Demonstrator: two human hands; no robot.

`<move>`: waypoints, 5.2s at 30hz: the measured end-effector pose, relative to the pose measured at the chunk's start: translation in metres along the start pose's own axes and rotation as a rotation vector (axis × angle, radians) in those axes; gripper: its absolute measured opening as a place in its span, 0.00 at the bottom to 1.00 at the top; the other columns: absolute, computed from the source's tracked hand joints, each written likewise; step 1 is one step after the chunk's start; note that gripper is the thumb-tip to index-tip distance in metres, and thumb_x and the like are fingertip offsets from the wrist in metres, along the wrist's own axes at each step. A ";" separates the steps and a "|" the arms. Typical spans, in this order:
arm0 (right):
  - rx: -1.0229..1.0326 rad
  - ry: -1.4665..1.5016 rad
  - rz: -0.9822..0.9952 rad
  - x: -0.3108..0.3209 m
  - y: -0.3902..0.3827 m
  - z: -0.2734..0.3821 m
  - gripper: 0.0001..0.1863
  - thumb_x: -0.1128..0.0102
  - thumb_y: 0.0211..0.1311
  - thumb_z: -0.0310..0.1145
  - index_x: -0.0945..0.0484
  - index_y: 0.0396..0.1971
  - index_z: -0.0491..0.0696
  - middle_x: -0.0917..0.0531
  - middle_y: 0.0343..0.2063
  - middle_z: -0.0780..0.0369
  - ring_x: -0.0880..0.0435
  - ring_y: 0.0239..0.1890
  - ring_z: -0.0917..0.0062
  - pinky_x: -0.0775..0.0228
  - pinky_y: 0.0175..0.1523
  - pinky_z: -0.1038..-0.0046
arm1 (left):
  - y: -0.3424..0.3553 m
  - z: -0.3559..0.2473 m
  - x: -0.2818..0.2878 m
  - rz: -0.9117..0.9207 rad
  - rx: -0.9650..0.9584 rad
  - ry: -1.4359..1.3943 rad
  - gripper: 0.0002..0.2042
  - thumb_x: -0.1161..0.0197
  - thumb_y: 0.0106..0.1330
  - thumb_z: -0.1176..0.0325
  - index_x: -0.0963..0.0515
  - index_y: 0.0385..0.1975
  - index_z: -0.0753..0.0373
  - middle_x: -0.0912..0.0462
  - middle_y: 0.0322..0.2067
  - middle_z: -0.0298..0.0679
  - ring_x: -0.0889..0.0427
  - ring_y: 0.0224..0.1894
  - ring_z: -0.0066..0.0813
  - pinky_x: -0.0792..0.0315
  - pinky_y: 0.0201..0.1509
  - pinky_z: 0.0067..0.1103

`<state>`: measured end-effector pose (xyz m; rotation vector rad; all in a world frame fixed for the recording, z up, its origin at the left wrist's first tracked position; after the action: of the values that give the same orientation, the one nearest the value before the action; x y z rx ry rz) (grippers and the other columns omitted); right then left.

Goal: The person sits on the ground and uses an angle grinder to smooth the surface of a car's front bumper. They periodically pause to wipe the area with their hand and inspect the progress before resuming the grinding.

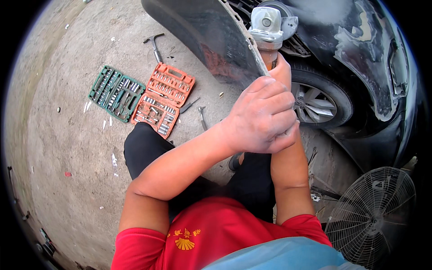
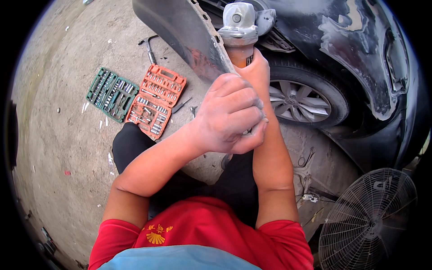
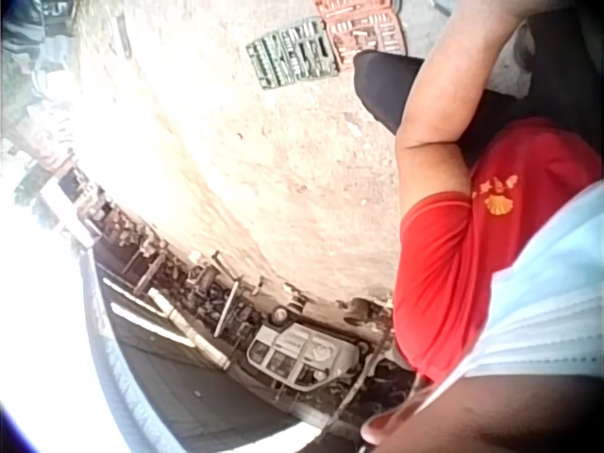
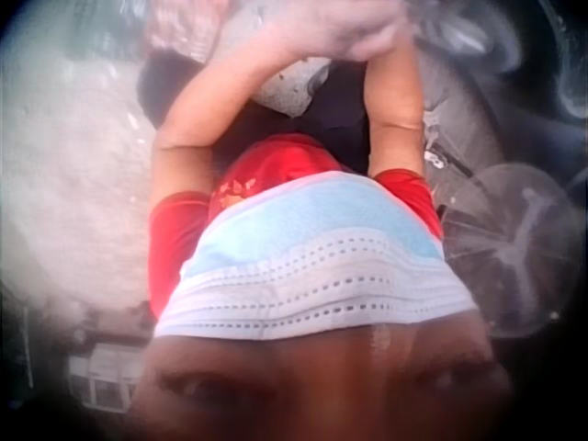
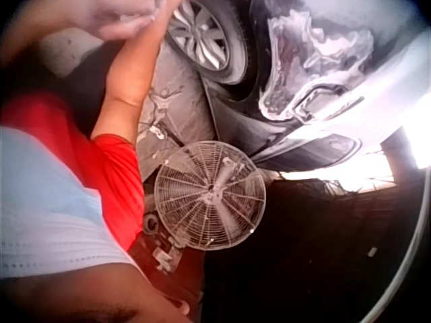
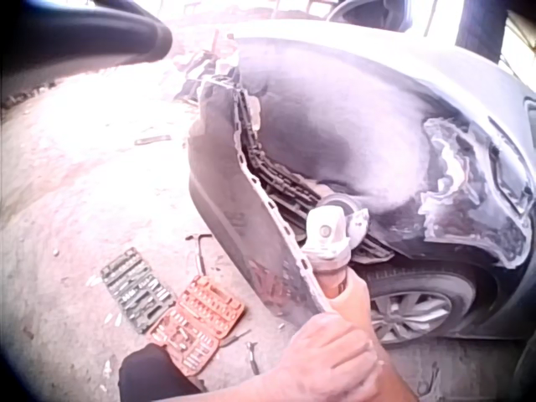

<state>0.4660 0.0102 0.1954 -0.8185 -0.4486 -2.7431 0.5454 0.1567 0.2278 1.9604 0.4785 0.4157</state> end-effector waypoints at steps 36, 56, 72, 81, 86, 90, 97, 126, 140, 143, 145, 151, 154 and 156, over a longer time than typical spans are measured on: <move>-0.013 0.088 0.000 0.028 -0.022 -0.005 0.30 0.09 0.53 0.45 0.14 0.44 0.38 0.06 0.38 0.53 0.10 0.39 0.75 0.17 0.49 0.65 | 0.000 0.003 -0.005 0.007 -0.028 0.033 0.09 0.24 0.52 0.74 0.19 0.28 0.58 0.17 0.34 0.34 0.15 0.40 0.42 0.23 0.51 0.36; -0.115 0.202 0.013 0.046 -0.041 -0.019 0.27 0.12 0.56 0.40 0.14 0.47 0.38 0.06 0.41 0.57 0.11 0.44 0.79 0.18 0.52 0.69 | 0.003 0.003 -0.008 -0.014 -0.043 0.041 0.08 0.25 0.49 0.73 0.19 0.28 0.59 0.19 0.31 0.35 0.17 0.36 0.40 0.27 0.47 0.34; -0.073 0.191 -0.007 0.063 -0.061 -0.016 0.27 0.11 0.58 0.38 0.14 0.50 0.37 0.06 0.44 0.57 0.10 0.45 0.78 0.17 0.53 0.68 | 0.004 0.003 -0.009 0.003 -0.051 0.071 0.08 0.26 0.50 0.73 0.17 0.29 0.60 0.16 0.33 0.36 0.16 0.38 0.42 0.24 0.49 0.34; -0.034 0.174 -0.020 0.065 -0.063 -0.031 0.25 0.13 0.57 0.36 0.14 0.49 0.38 0.05 0.43 0.56 0.08 0.45 0.75 0.17 0.54 0.67 | 0.005 0.004 -0.010 0.034 -0.058 0.092 0.06 0.26 0.51 0.73 0.16 0.28 0.60 0.16 0.32 0.36 0.17 0.36 0.41 0.24 0.48 0.34; -0.067 0.160 -0.002 0.059 -0.061 -0.030 0.24 0.13 0.57 0.36 0.13 0.48 0.39 0.05 0.44 0.56 0.08 0.45 0.74 0.17 0.54 0.66 | 0.006 0.004 -0.011 0.007 -0.066 0.077 0.06 0.26 0.52 0.73 0.16 0.28 0.60 0.17 0.31 0.36 0.17 0.36 0.40 0.24 0.48 0.34; -0.092 0.219 0.011 0.053 -0.059 -0.028 0.26 0.13 0.56 0.38 0.13 0.48 0.39 0.05 0.44 0.55 0.08 0.46 0.74 0.17 0.54 0.67 | 0.004 0.004 -0.011 -0.006 -0.065 0.077 0.06 0.26 0.52 0.73 0.16 0.28 0.60 0.17 0.31 0.36 0.17 0.36 0.41 0.24 0.48 0.34; -0.116 0.231 0.019 0.049 -0.056 -0.033 0.28 0.12 0.55 0.40 0.14 0.49 0.39 0.05 0.43 0.56 0.09 0.46 0.75 0.18 0.55 0.67 | 0.005 0.004 -0.010 -0.003 -0.062 0.070 0.06 0.26 0.51 0.73 0.16 0.28 0.60 0.17 0.31 0.36 0.17 0.36 0.41 0.24 0.48 0.34; -0.199 0.494 0.176 0.031 -0.048 -0.012 0.22 0.18 0.62 0.38 0.15 0.50 0.41 0.08 0.43 0.64 0.14 0.45 0.82 0.19 0.53 0.71 | 0.005 0.003 -0.007 0.022 -0.057 0.063 0.07 0.26 0.50 0.74 0.16 0.28 0.59 0.16 0.32 0.35 0.17 0.36 0.40 0.25 0.48 0.33; -0.089 0.409 0.127 0.027 -0.044 -0.015 0.25 0.17 0.61 0.39 0.15 0.51 0.40 0.09 0.43 0.64 0.15 0.46 0.82 0.19 0.55 0.71 | 0.005 0.003 -0.009 0.026 -0.054 0.067 0.06 0.25 0.51 0.74 0.16 0.28 0.59 0.15 0.32 0.35 0.16 0.36 0.40 0.24 0.49 0.34; -0.114 0.446 0.156 0.028 -0.047 -0.014 0.23 0.19 0.63 0.39 0.15 0.51 0.41 0.10 0.44 0.65 0.16 0.46 0.82 0.19 0.55 0.72 | 0.006 0.001 -0.009 0.037 -0.047 0.084 0.06 0.26 0.51 0.74 0.16 0.28 0.59 0.15 0.32 0.35 0.16 0.36 0.39 0.25 0.49 0.34; -0.133 0.496 0.181 0.024 -0.048 -0.016 0.22 0.20 0.65 0.39 0.15 0.51 0.41 0.10 0.44 0.66 0.16 0.46 0.82 0.19 0.55 0.72 | 0.007 0.002 -0.007 0.051 -0.047 0.095 0.06 0.26 0.51 0.74 0.16 0.28 0.59 0.14 0.32 0.35 0.16 0.36 0.39 0.25 0.48 0.34; -0.182 0.617 0.217 0.012 -0.052 -0.026 0.18 0.24 0.67 0.37 0.15 0.50 0.42 0.11 0.43 0.67 0.17 0.45 0.84 0.19 0.51 0.73 | 0.006 0.001 -0.006 0.072 -0.051 0.098 0.06 0.26 0.51 0.74 0.15 0.29 0.60 0.13 0.33 0.36 0.16 0.35 0.39 0.25 0.47 0.34; -0.185 0.655 0.224 0.014 -0.052 -0.030 0.18 0.24 0.67 0.37 0.14 0.49 0.42 0.11 0.42 0.67 0.17 0.44 0.85 0.19 0.50 0.73 | 0.008 0.001 -0.007 0.077 -0.056 0.100 0.06 0.27 0.51 0.74 0.15 0.29 0.60 0.13 0.33 0.36 0.15 0.36 0.39 0.25 0.47 0.34; -0.166 0.671 0.225 0.015 -0.050 -0.036 0.17 0.23 0.67 0.38 0.14 0.48 0.42 0.11 0.42 0.67 0.17 0.44 0.85 0.19 0.49 0.73 | 0.009 0.000 -0.008 0.078 -0.058 0.109 0.06 0.27 0.52 0.74 0.15 0.29 0.60 0.13 0.34 0.36 0.15 0.36 0.39 0.25 0.47 0.34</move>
<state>0.4206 0.0418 0.1637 0.0533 0.0099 -2.6464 0.5393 0.1491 0.2355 1.9111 0.4558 0.5822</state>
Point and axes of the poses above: each hand's wrist, its own y-axis towards the middle knuckle, its own x-axis out of the back of the hand, z = x × y, the point moved 3 cm from there along y, towards the middle knuckle
